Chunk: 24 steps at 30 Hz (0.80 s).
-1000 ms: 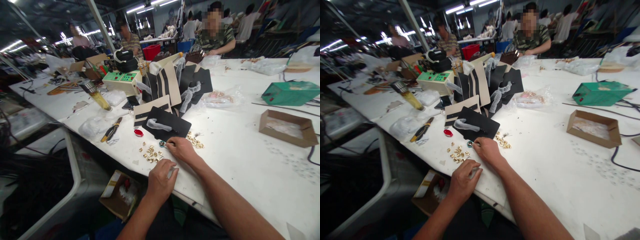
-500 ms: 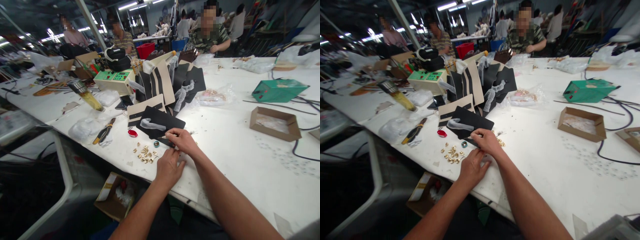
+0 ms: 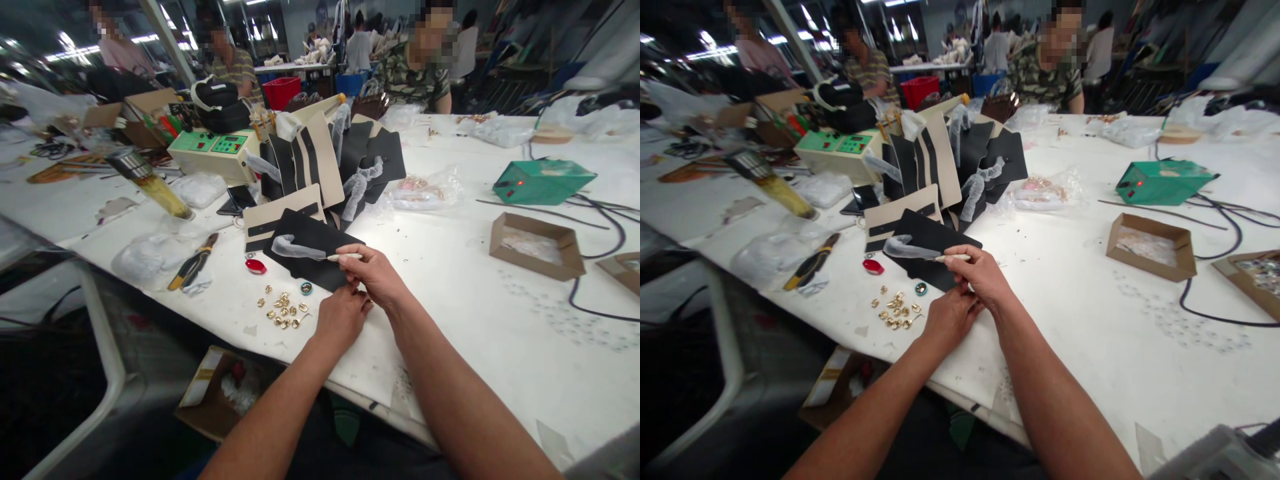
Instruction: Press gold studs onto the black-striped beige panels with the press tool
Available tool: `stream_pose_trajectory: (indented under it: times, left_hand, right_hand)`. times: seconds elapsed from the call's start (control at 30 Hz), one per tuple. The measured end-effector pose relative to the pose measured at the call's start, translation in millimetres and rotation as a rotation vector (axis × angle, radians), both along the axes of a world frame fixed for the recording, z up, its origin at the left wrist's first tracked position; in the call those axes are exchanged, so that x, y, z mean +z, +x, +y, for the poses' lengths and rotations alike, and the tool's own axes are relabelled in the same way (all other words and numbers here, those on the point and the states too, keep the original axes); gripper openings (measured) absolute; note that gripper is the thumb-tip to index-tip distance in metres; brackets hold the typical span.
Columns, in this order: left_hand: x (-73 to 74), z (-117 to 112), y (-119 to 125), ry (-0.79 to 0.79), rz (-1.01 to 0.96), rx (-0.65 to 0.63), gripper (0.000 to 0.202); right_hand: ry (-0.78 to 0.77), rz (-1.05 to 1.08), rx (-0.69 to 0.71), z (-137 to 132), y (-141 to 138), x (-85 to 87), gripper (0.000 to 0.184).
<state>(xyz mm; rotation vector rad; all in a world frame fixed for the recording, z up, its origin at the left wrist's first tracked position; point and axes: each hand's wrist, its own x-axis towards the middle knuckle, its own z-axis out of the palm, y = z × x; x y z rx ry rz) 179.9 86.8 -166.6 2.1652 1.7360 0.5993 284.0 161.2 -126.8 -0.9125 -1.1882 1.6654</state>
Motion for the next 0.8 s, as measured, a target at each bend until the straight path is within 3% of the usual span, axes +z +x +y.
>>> stream_pose_trajectory:
  times: [0.1,0.2,0.4,0.57,0.8]
  left_hand:
    - [1.8,-1.6,0.2,0.008,-0.049,0.033,0.015]
    - [7.3,-17.2,-9.7,0.035,-0.157,0.109,0.018]
    - [7.2,-72.4,-60.2,-0.023,-0.739,0.449,0.031]
    - [-4.7,-97.8,-89.7,-0.001,-0.768,0.562,0.031]
    - [-11.9,-100.5,-90.9,0.052,-0.7,0.58,0.026]
  right_hand:
    - [-0.02,-0.004,0.014,-1.1,0.0,-0.6,0.043]
    - [-0.009,0.006,0.023,-2.5,-2.2,-1.1,0.041]
    - [0.032,-0.008,0.133,-17.4,-19.0,-4.3,0.035]
    - [0.093,-0.067,0.277,-38.3,-33.1,0.1,0.031]
    - [0.211,-0.191,0.351,-46.3,-37.6,2.7,0.026]
